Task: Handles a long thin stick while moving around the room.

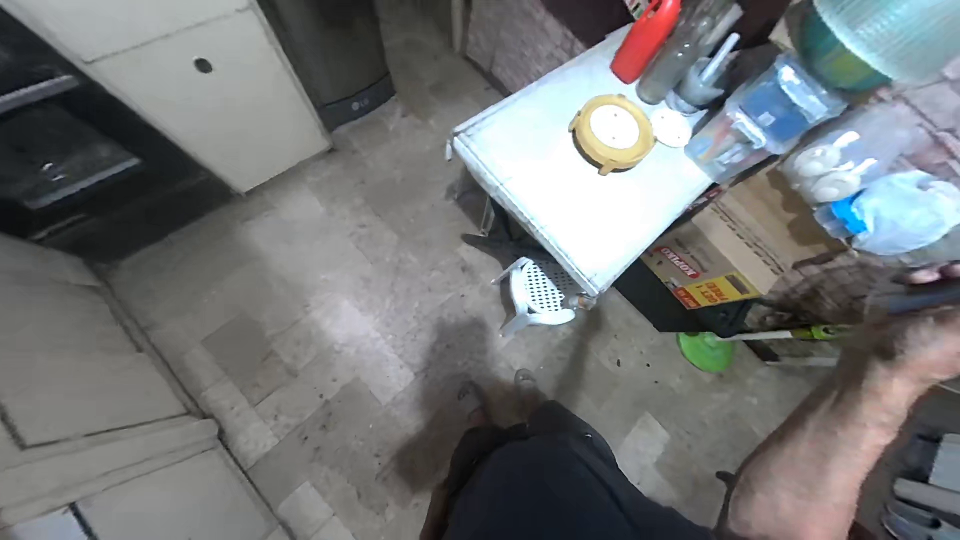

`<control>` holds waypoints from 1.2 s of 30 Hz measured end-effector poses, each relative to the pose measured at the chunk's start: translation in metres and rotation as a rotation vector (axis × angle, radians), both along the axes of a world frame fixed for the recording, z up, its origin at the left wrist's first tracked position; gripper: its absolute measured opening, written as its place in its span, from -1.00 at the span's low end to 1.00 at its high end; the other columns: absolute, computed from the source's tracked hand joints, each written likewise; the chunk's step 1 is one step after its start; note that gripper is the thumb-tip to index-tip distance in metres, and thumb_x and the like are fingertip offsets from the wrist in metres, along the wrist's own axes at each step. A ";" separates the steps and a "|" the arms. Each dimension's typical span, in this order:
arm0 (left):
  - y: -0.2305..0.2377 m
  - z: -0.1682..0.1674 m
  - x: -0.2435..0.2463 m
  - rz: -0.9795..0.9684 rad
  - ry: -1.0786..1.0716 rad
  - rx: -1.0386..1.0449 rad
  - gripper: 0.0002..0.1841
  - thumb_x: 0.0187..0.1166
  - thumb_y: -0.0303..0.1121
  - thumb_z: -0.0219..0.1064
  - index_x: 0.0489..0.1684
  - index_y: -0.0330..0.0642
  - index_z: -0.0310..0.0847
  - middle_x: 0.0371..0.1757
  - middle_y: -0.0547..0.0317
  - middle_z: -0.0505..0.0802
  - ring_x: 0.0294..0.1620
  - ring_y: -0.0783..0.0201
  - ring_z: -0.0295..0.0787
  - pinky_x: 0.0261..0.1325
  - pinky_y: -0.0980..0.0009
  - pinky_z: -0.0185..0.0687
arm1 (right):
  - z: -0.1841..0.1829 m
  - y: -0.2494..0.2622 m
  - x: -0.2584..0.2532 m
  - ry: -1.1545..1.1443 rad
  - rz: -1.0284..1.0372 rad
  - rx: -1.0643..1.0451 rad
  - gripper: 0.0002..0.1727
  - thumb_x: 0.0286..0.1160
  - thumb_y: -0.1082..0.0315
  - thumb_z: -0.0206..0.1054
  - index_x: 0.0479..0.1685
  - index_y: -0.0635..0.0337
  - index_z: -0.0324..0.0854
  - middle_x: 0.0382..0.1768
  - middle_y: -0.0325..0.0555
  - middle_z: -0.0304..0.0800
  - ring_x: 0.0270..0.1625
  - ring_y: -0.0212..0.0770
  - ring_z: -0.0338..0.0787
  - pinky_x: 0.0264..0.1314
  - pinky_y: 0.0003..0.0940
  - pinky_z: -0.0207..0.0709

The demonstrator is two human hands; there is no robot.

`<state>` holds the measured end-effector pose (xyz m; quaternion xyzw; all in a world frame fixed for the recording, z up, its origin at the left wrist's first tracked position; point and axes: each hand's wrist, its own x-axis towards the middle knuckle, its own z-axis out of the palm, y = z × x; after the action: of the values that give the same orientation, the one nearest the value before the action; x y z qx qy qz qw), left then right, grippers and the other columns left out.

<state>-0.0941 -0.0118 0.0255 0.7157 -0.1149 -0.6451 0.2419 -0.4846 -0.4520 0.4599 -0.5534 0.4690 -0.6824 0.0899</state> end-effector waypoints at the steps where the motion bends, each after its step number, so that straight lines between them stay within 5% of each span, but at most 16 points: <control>1: 0.003 0.001 -0.001 -0.033 -0.043 -0.042 -0.60 0.82 -0.27 0.15 0.22 -0.52 0.66 0.11 -0.40 0.82 0.10 -0.13 0.78 0.23 -0.04 0.67 | 0.000 -0.001 0.000 0.006 -0.008 -0.018 -0.62 0.90 0.36 -0.21 0.49 0.40 0.22 -0.28 -0.16 0.64 -0.34 -0.22 0.77 -0.09 -0.19 0.78; 4: -0.013 0.041 0.007 -0.016 -0.017 0.131 -0.62 0.84 -0.30 0.12 0.28 -0.49 0.62 0.17 -0.34 0.78 0.15 -0.05 0.70 0.31 -0.02 0.57 | 0.004 0.001 0.003 0.011 -0.024 -0.040 -0.59 0.90 0.37 -0.25 0.54 0.41 0.17 -0.26 -0.17 0.62 -0.34 -0.25 0.73 -0.13 -0.23 0.76; 7: -0.009 0.040 0.021 0.063 0.085 0.188 -0.64 0.84 -0.26 0.12 0.30 -0.39 0.60 0.00 -0.16 0.80 -0.10 0.15 0.70 0.05 0.11 0.67 | 0.007 0.004 0.006 -0.020 -0.039 -0.044 -0.56 0.91 0.38 -0.27 0.62 0.42 0.08 -0.24 -0.17 0.62 -0.35 -0.27 0.72 -0.13 -0.26 0.76; 12: -0.031 0.086 0.042 0.079 0.179 0.163 -0.65 0.83 -0.28 0.13 0.39 -0.30 0.57 0.09 -0.14 0.81 -0.04 0.11 0.77 0.03 0.07 0.71 | 0.007 0.009 0.009 -0.058 -0.060 -0.033 -0.58 0.90 0.39 -0.23 0.60 0.39 0.11 -0.25 -0.19 0.63 -0.37 -0.28 0.73 -0.16 -0.27 0.77; 19: -0.048 0.123 0.062 -0.050 0.232 0.054 -0.71 0.76 -0.29 0.27 0.22 -0.32 0.65 -0.07 -0.05 0.89 -0.13 0.12 0.90 -0.04 0.07 0.85 | 0.007 0.011 0.009 -0.059 -0.055 -0.037 -0.59 0.91 0.36 -0.25 0.59 0.36 0.10 -0.23 -0.21 0.62 -0.34 -0.30 0.73 -0.13 -0.29 0.76; 26: -0.043 0.134 0.076 -0.307 0.123 -0.141 -0.83 0.51 -0.49 0.42 -0.03 -0.32 0.71 -0.30 0.11 0.86 -0.30 0.30 0.82 -0.09 0.26 0.80 | 0.010 0.015 0.012 -0.056 -0.075 -0.043 -0.60 0.92 0.35 -0.22 0.57 0.35 0.12 -0.26 -0.23 0.62 -0.35 -0.29 0.73 -0.14 -0.29 0.77; 31: -0.049 0.146 0.073 -0.302 0.003 -0.304 -0.77 0.34 -0.53 0.55 -0.05 -0.24 0.81 -0.09 0.11 0.91 -0.10 0.28 0.87 0.05 0.26 0.83 | 0.011 0.019 0.005 -0.061 -0.099 -0.043 -0.59 0.92 0.36 -0.23 0.59 0.35 0.11 -0.23 -0.21 0.61 -0.34 -0.28 0.73 -0.12 -0.28 0.77; 36: -0.057 0.147 0.069 -0.428 -0.103 -0.595 -0.71 0.42 -0.50 0.49 0.09 -0.14 0.87 0.30 -0.01 0.79 0.32 0.18 0.72 0.38 0.19 0.70 | 0.004 0.023 -0.009 -0.005 -0.080 -0.014 -0.58 0.91 0.32 -0.20 0.57 0.36 0.16 -0.22 -0.19 0.63 -0.32 -0.27 0.74 -0.09 -0.26 0.77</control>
<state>-0.0255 -0.0687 0.1725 0.6053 -0.4567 -0.5824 0.2930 -0.4935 -0.4290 0.4635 -0.5330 0.4856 -0.6903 0.0598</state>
